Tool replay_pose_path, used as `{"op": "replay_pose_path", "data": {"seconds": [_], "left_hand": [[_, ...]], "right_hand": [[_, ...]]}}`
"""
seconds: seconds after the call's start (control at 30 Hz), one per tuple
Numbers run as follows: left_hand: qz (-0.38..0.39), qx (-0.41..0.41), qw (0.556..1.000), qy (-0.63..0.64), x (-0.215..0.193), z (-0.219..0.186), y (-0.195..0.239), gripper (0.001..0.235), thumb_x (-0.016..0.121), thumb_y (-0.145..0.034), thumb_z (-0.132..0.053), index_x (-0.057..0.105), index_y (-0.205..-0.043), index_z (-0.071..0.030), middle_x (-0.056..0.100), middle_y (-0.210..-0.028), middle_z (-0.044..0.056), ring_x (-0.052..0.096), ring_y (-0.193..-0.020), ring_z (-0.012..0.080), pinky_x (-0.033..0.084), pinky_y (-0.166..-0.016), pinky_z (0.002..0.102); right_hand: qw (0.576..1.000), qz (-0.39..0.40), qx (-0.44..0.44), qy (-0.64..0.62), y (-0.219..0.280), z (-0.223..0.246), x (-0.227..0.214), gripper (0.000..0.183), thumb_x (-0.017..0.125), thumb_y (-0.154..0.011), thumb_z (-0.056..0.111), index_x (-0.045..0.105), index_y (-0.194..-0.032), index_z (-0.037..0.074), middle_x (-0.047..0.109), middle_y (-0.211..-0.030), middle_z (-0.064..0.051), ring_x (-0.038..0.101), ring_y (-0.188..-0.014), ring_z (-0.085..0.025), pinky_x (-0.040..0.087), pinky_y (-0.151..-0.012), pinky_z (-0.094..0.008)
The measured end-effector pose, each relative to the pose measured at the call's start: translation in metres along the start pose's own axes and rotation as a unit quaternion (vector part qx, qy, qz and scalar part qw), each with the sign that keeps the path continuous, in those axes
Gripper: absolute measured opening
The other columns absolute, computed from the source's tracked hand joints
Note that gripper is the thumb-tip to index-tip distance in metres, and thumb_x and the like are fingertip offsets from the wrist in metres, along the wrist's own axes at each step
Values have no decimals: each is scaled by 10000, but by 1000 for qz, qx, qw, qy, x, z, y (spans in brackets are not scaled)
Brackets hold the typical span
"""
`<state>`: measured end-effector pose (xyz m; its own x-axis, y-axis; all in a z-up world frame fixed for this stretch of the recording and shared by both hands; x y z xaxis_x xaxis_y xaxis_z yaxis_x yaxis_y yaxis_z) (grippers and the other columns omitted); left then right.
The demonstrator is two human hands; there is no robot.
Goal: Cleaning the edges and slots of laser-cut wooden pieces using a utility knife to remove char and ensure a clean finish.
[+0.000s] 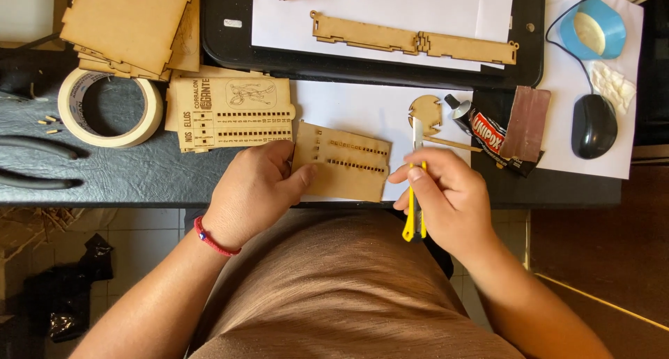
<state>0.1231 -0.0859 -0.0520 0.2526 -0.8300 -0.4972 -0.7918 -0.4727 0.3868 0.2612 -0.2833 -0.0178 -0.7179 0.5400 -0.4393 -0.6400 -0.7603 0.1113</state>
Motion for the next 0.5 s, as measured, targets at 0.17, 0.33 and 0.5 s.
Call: {"op": "replay_pose_path", "data": {"seconds": [0.17, 0.33, 0.5], "left_hand": [[-7, 9, 1000, 5, -2, -3, 1, 228, 665, -844, -259, 682, -734, -59, 621, -454, 54, 625, -469, 249, 531, -538, 342], [-3, 10, 1000, 6, 0, 1, -1, 254, 671, -846, -282, 681, -737, -53, 621, -456, 61, 622, -473, 259, 529, -534, 346], [-3, 7, 1000, 10, -1, -1, -1, 270, 672, -847, -290, 675, -719, -53, 613, -451, 64, 607, -467, 260, 527, -530, 346]], "right_hand": [[946, 38, 47, -318, 20, -14, 15, 332, 425, -1017, 267, 604, -1160, 27, 752, -1004, -228, 758, -919, -277, 654, -686, -380], [974, 11, -140, -180, 26, 0, 13, 259, 670, -881, 140, 608, -1089, 0, 695, -971, -205, 676, -889, -293, 571, -743, -357], [928, -58, -336, 152, 25, -10, 15, 347, 849, -750, 151, 669, -1032, 57, 639, -751, -39, 589, -647, -198, 538, -611, -317]]}}
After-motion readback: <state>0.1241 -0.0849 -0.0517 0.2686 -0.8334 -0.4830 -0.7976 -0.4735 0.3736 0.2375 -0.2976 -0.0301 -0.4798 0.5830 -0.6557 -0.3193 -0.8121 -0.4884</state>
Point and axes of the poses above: each hand's wrist, its own y-axis away from the middle knuckle, its own x-axis out of the palm, z = x × y, the point moved 8 cm from there along -y, towards the middle knuckle
